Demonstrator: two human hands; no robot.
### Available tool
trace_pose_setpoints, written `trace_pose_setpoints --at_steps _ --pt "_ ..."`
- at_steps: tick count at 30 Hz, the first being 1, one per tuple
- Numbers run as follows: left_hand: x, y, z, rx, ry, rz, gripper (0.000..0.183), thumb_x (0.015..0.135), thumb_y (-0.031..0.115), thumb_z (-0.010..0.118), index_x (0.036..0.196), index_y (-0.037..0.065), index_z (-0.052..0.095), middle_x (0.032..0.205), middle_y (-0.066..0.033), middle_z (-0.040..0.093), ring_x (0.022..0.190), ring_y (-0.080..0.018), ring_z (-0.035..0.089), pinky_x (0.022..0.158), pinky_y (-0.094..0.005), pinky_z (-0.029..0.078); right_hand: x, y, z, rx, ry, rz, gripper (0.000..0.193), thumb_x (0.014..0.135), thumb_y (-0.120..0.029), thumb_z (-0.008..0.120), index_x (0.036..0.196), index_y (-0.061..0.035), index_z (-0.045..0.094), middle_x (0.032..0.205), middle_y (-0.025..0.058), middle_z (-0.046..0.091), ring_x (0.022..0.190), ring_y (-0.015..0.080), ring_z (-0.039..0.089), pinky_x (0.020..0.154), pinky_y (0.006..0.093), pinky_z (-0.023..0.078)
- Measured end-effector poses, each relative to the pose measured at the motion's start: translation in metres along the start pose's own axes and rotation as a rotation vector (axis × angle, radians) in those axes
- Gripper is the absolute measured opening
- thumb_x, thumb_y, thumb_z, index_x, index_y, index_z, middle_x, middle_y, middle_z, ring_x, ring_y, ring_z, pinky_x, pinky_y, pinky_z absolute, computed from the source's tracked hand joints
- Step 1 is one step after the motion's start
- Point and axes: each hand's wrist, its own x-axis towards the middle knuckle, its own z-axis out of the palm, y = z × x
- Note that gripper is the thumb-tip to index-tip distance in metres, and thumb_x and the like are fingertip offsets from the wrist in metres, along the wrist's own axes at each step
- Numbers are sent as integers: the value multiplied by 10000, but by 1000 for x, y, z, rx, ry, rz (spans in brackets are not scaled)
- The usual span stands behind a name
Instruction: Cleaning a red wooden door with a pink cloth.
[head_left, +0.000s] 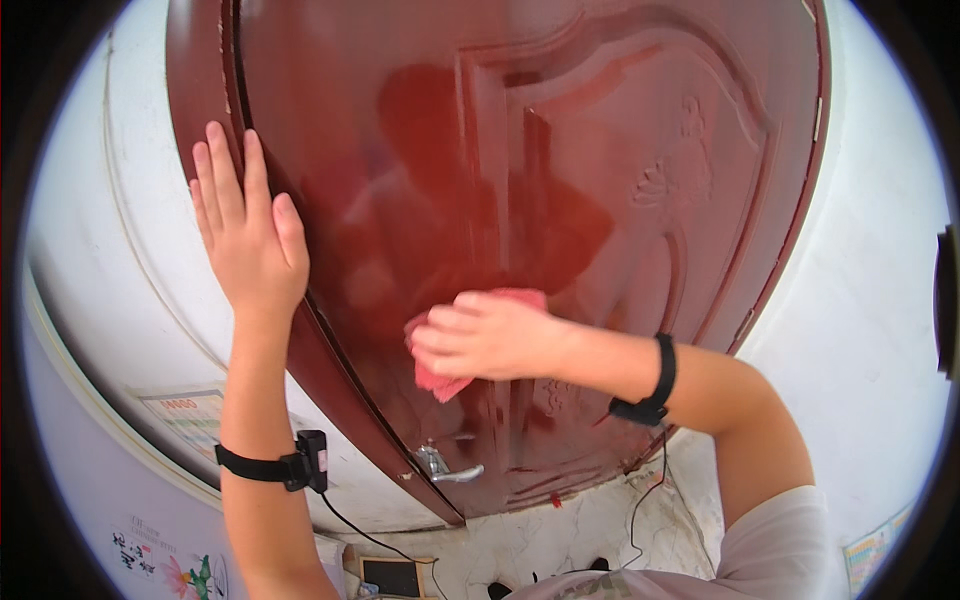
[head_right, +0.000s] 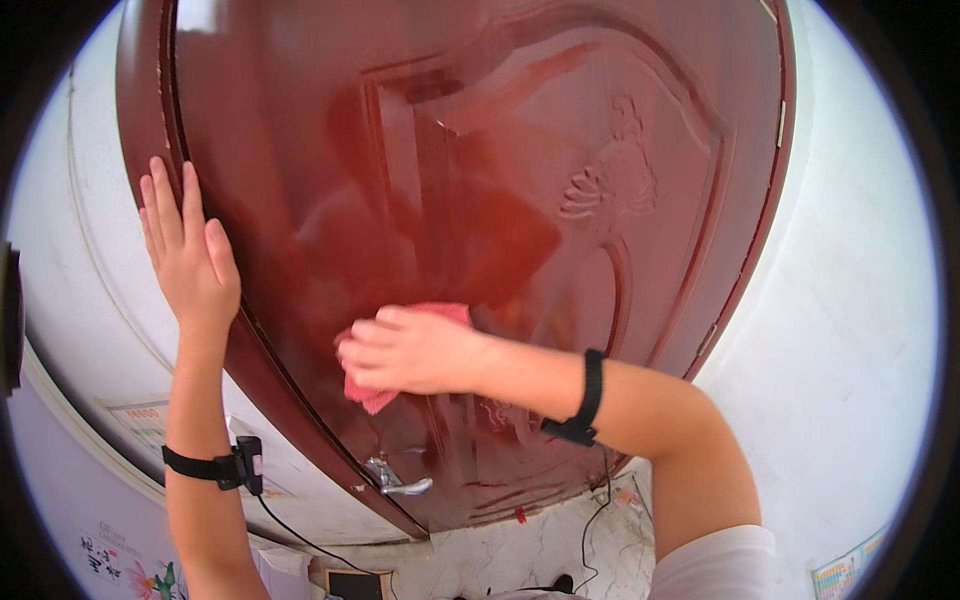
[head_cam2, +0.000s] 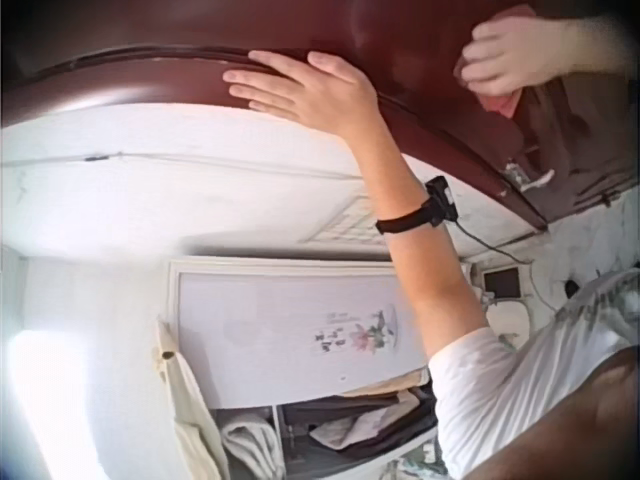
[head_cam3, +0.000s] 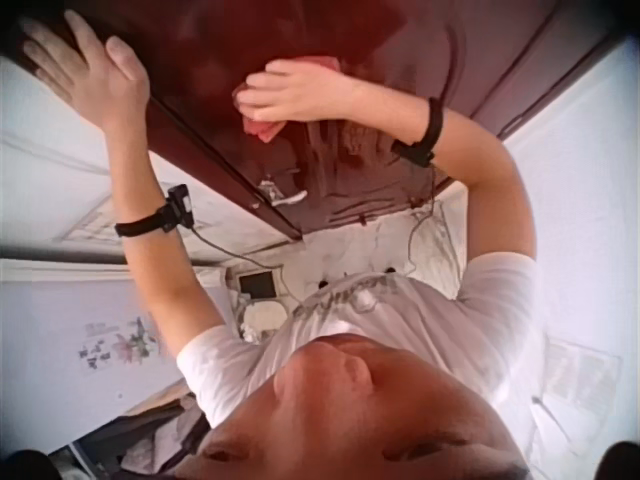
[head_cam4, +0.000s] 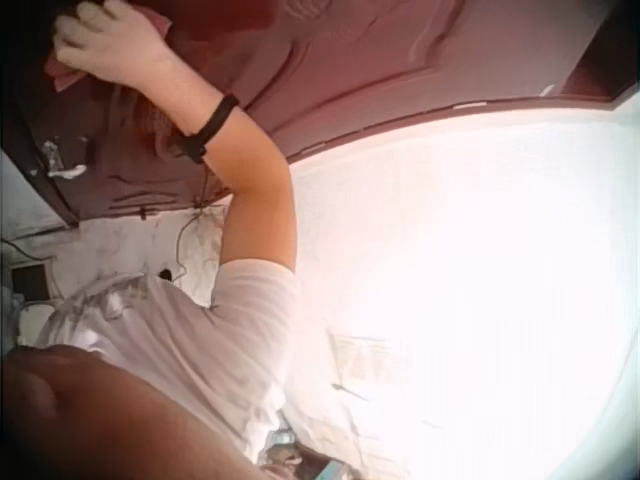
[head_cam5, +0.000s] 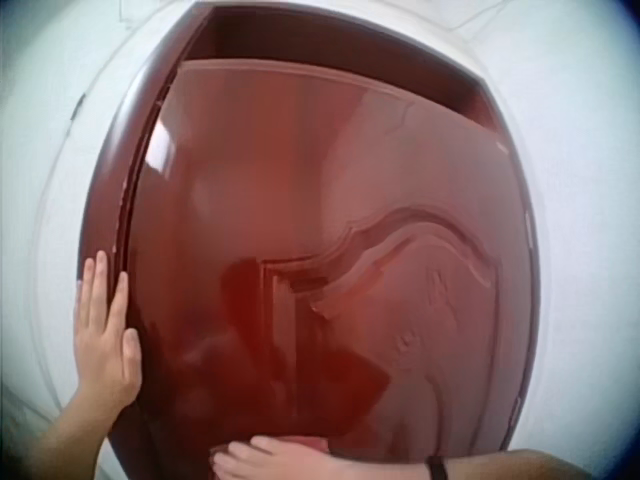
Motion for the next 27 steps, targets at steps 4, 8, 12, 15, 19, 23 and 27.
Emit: trace_pose_setpoints --at_steps 4,8,12,15,19,23,27 --pt "-2 1 -5 31 -31 -9 607 1074 229 410 1651 56 479 1793 -162 298 1661 -376 256 1338 -534 209 52 96 -73 -83 -2 189 305 893 -222 665 1187 -145 681 1262 49 679 1123 276 660 895 432 531" --pt "6 4 -6 39 -13 -8 613 1057 217 431 1642 45 490 1789 -167 306 1660 -376 260 1337 -532 215 103 195 -125 -379 379 295 479 815 -204 800 1274 -176 665 1284 37 682 1192 324 637 964 500 523" --pt "4 5 -6 6 -20 -27 620 1030 193 454 1627 38 509 1784 -174 318 1659 -381 266 1336 -529 224 155 222 -140 -409 476 320 408 878 -190 727 1264 -104 628 1253 141 613 1212 404 563 1027 479 479" --pt "4 3 -7 -25 -12 -17 620 1053 230 417 1628 10 493 1755 -191 374 1641 -404 305 1333 -526 234 173 221 -131 -382 490 337 422 869 -178 734 1267 -91 624 1257 148 613 1213 408 564 1045 493 475" --pt "-1 -12 -3 -249 91 -28 628 1101 287 348 1622 -42 466 1720 -225 418 1614 -421 357 1324 -515 256 196 197 -97 -437 379 305 430 845 -261 780 1246 -144 679 1304 68 665 1249 326 609 998 507 518" --pt "-11 -17 5 -615 213 -74 694 1135 378 242 1604 -87 456 1676 -253 469 1573 -412 420 1307 -499 291 200 147 -50 -319 371 177 346 851 -210 741 1175 -99 697 1325 81 665 1227 296 611 997 446 499" --pt "-19 -20 3 -643 193 -102 736 1131 410 192 1597 -89 465 1660 -247 492 1560 -398 437 1301 -492 307 177 100 -22 -256 310 196 349 909 -210 649 1229 -78 695 1319 98 646 1239 299 579 999 423 471"
